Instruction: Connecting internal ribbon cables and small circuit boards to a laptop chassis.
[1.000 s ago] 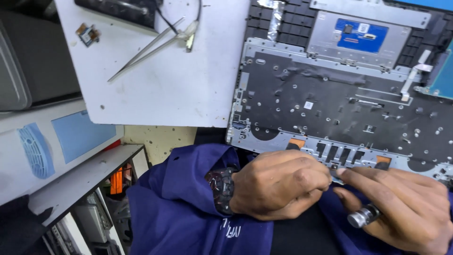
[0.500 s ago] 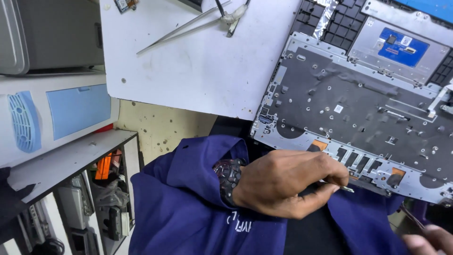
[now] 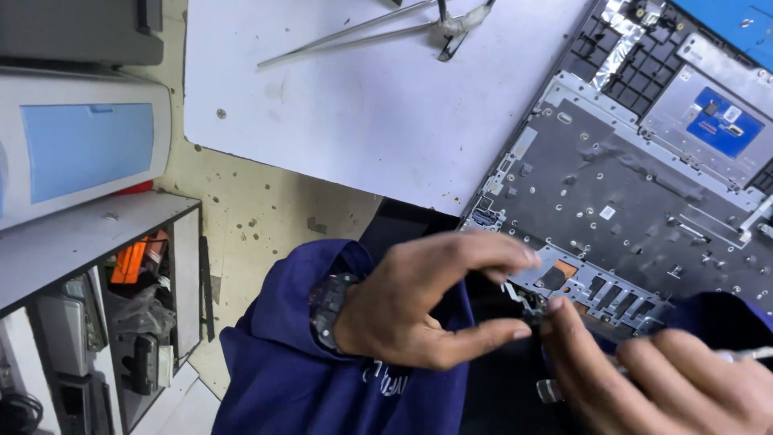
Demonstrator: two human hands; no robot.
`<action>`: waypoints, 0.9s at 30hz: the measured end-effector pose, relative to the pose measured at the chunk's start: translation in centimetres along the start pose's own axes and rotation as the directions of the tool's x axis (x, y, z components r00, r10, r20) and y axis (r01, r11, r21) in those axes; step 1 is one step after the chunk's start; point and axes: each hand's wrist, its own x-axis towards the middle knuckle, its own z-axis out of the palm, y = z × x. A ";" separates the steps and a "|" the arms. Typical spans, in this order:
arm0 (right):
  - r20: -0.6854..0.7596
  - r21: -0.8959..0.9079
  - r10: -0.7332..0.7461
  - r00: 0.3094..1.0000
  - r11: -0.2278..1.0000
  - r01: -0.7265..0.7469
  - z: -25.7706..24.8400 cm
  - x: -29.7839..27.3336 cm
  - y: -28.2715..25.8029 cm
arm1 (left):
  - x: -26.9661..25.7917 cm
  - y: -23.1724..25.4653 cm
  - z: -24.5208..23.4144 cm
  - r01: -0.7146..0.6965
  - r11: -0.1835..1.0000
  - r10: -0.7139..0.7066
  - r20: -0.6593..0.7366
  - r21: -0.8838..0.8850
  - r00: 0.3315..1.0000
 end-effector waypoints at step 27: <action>0.076 0.188 0.147 0.986 0.969 -0.159 5.8 2.2 5.3 | 2.0 -6.0 -5.0 -0.251 0.522 0.444 -0.009 0.815 0.896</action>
